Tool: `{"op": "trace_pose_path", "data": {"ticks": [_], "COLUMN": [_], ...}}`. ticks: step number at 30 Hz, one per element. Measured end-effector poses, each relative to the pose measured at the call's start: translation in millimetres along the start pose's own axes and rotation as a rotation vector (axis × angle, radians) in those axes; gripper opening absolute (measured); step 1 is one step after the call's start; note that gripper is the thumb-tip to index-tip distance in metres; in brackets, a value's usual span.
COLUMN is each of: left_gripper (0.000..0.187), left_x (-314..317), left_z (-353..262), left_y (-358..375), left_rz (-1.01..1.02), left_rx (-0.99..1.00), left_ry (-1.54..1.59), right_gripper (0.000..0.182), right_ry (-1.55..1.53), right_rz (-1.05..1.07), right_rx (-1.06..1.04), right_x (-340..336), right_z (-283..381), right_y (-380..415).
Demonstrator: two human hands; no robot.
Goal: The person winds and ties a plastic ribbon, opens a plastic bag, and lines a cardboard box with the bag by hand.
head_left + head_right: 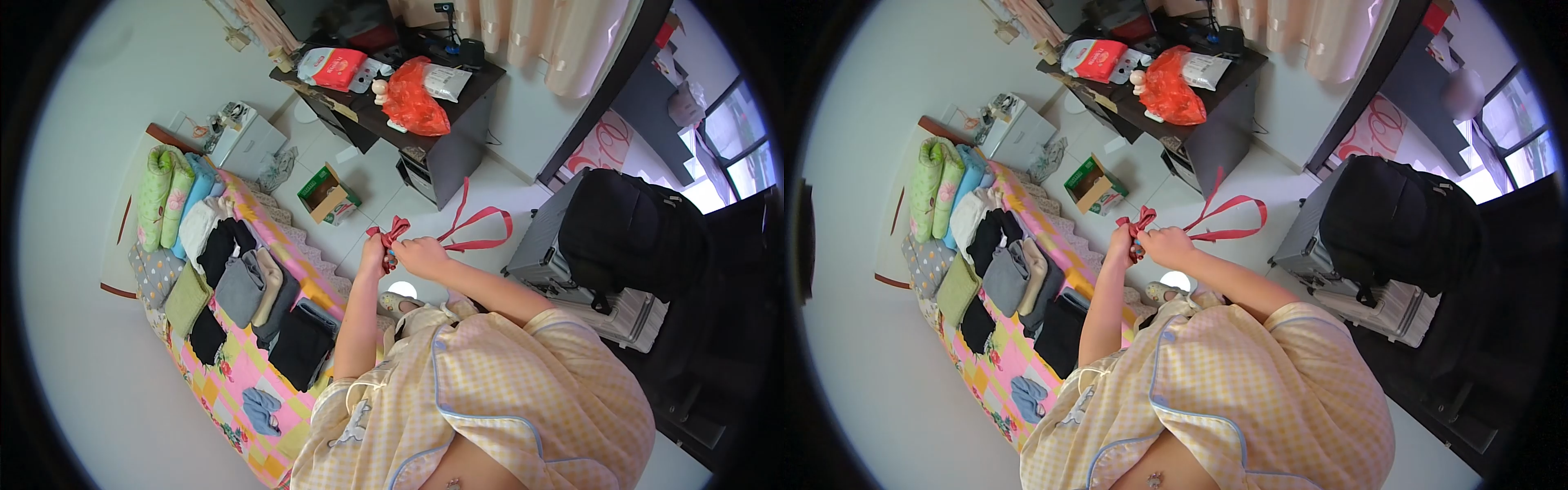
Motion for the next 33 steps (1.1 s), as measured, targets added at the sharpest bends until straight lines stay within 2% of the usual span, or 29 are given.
{"op": "trace_pose_path", "data": {"ticks": [4,7,9,10,12,13,14,16,17,18,20,21,22,24,25,26,28,29,30,32,33], "left_gripper": [0.019,0.023,0.028,0.028,0.032,0.028,0.028,0.024,0.03,0.03,0.033,0.039,0.039,0.036,0.027,0.027,0.021,0.018,0.018,0.019,0.023], "left_x": [1.1,3.2,2.7,3.8,6.8,8.5,10.8,23.8,26.2,28.2,31.6,30.2,25.2,8.1,2.6,-0.7,-2.7,-6.2,-1.3,13.8,13.7], "left_z": [3.3,4.0,5.6,3.4,0.4,-1.7,0.7,4.5,5.0,7.9,13.1,15.8,20.0,20.1,15.3,15.8,7.2,11.7,8.7,2.9,3.5], "left_y": [4.1,6.4,4.8,7.7,13.5,15.7,16.4,24.3,21.3,20.5,18.1,14.7,7.3,-13.1,-17.8,-25.0,-20.2,-29.0,-23.4,-10.0,-12.0], "left_rz": [0.035,0.065,0.278,0.279,0.347,0.539,0.538,0.448,0.441,0.442,0.28,0.162,0.16,-0.091,-0.151,-0.148,-0.273,-0.293,-0.293,-0.045,0.034], "left_rx": [0.037,0.133,0.155,0.155,0.13,0.111,0.11,0.276,0.232,0.232,0.309,0.345,0.347,0.482,0.621,0.623,0.324,0.441,0.441,0.331,0.302], "left_ry": [-0.018,0.018,0.107,0.108,-0.257,-0.458,-0.459,-1.067,-1.333,-1.334,-1.787,-1.78,-1.781,-1.417,-1.192,-1.194,-0.715,-0.608,-0.609,-0.043,0.067], "right_gripper": [0.011,0.01,0.017,0.017,0.023,0.027,0.027,0.025,0.025,0.025,0.024,0.024,0.024,0.027,0.028,0.028,0.026,0.022,0.022,0.018,0.018], "right_ry": [0.047,-0.088,-0.476,-0.475,-0.999,-0.964,-0.965,-0.7,-0.587,-0.588,-0.427,-0.366,-0.365,-0.457,-0.492,-0.491,-0.479,-0.486,-0.487,-0.522,-0.523], "right_rz": [-0.039,0.024,0.225,0.226,0.574,0.601,0.601,0.696,0.771,0.77,0.798,0.791,0.789,0.61,0.406,0.403,0.212,0.176,0.175,0.055,0.054], "right_rx": [-0.125,-0.067,0.137,0.136,0.291,0.322,0.321,0.077,0.11,0.111,0.137,0.176,0.175,0.375,0.34,0.343,0.495,0.483,0.483,0.428,0.429], "right_x": [3.6,6.2,21.9,26.2,41.5,14.6,19.4,24.5,23.5,19.4,13.0,11.4,17.7,29.7,26.4,28.7,15.2,14.7,14.6,10.3,13.6], "right_z": [-4.5,-13.8,-30.7,-39.6,-56.2,-52.0,-60.2,-69.7,-74.3,-71.0,-63.9,-58.7,-54.6,-53.0,-46.7,-38.6,-19.3,-13.5,-9.4,-6.0,-9.1], "right_y": [10.4,15.3,19.5,21.3,27.7,29.1,25.2,14.2,9.5,4.4,-6.3,-9.0,-10.4,-10.4,-7.9,-2.4,5.4,9.1,13.6,20.9,23.2]}}
Point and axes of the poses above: each hand's wrist, its own y-axis away from the middle knuckle, its own x-axis out of the palm, z = x × y, the point moved 3 cm from there along -y, towards the middle knuckle, and after that the axes turned 4 degrees about z, right-handed, at the moved point
